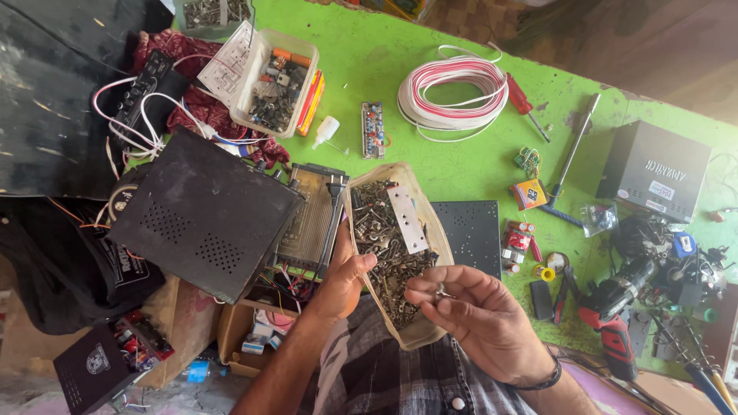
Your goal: The person inspects a black metal electronics enclosure, searches through a container of screws and small parts, then uses a screwdriver to remove the enclosure cover and examine the internal circuit board and wiring.
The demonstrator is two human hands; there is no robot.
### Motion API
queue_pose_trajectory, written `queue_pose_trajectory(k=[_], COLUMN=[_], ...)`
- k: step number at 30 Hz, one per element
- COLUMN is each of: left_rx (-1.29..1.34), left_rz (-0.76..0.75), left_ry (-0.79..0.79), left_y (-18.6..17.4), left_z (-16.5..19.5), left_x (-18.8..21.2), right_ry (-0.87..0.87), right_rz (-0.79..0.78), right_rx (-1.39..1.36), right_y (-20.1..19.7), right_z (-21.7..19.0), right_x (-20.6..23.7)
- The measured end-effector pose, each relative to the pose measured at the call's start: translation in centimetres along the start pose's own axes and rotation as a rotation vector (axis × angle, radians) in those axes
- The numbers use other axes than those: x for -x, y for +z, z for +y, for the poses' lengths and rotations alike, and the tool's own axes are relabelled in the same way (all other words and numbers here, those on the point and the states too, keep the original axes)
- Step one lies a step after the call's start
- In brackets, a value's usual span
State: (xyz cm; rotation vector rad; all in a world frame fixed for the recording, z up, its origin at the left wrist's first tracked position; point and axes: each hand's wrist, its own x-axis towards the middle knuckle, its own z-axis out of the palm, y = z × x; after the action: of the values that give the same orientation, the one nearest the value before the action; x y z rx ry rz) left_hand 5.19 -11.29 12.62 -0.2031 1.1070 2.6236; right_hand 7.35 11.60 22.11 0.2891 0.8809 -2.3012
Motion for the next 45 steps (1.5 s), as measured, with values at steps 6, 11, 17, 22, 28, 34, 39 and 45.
queue_pose_trajectory(k=[6, 11, 17, 22, 28, 34, 39, 45], left_rx=[-0.016, -0.016, -0.053, -0.034, -0.028, -0.029, -0.001, -0.023], left_rz=[-0.002, 0.009, 0.013, 0.004, -0.002, 0.005, 0.019, 0.013], left_ry=[0.048, 0.018, -0.038, -0.012, -0.001, -0.022, -0.099, -0.06], left_y=[-0.3, -0.5, -1.2, -1.0, -0.7, -0.7, -0.7, -0.6], left_z=[0.0, -0.1, -0.3, -0.3, 0.0, -0.2, -0.7, -0.6], left_x=[-0.1, -0.1, -0.3, -0.3, -0.3, -0.4, -0.7, -0.7], right_ry=[0.01, 0.023, -0.006, 0.028, 0.038, -0.045, -0.199, -0.322], right_rz=[0.021, 0.104, 0.105, 0.087, 0.137, 0.137, 0.13, 0.049], right_rx=[0.037, 0.033, -0.035, 0.01, -0.002, 0.089, 0.994, 1.385], right_y=[0.1, 0.2, 1.1, 1.3, -0.3, -0.7, 1.4, 3.2], right_z=[0.3, 0.2, -0.3, -0.5, 0.5, 1.3, 1.5, 0.6], right_x=[-0.4, -0.7, -1.1, -1.2, -1.0, -1.8, -2.6, -2.9])
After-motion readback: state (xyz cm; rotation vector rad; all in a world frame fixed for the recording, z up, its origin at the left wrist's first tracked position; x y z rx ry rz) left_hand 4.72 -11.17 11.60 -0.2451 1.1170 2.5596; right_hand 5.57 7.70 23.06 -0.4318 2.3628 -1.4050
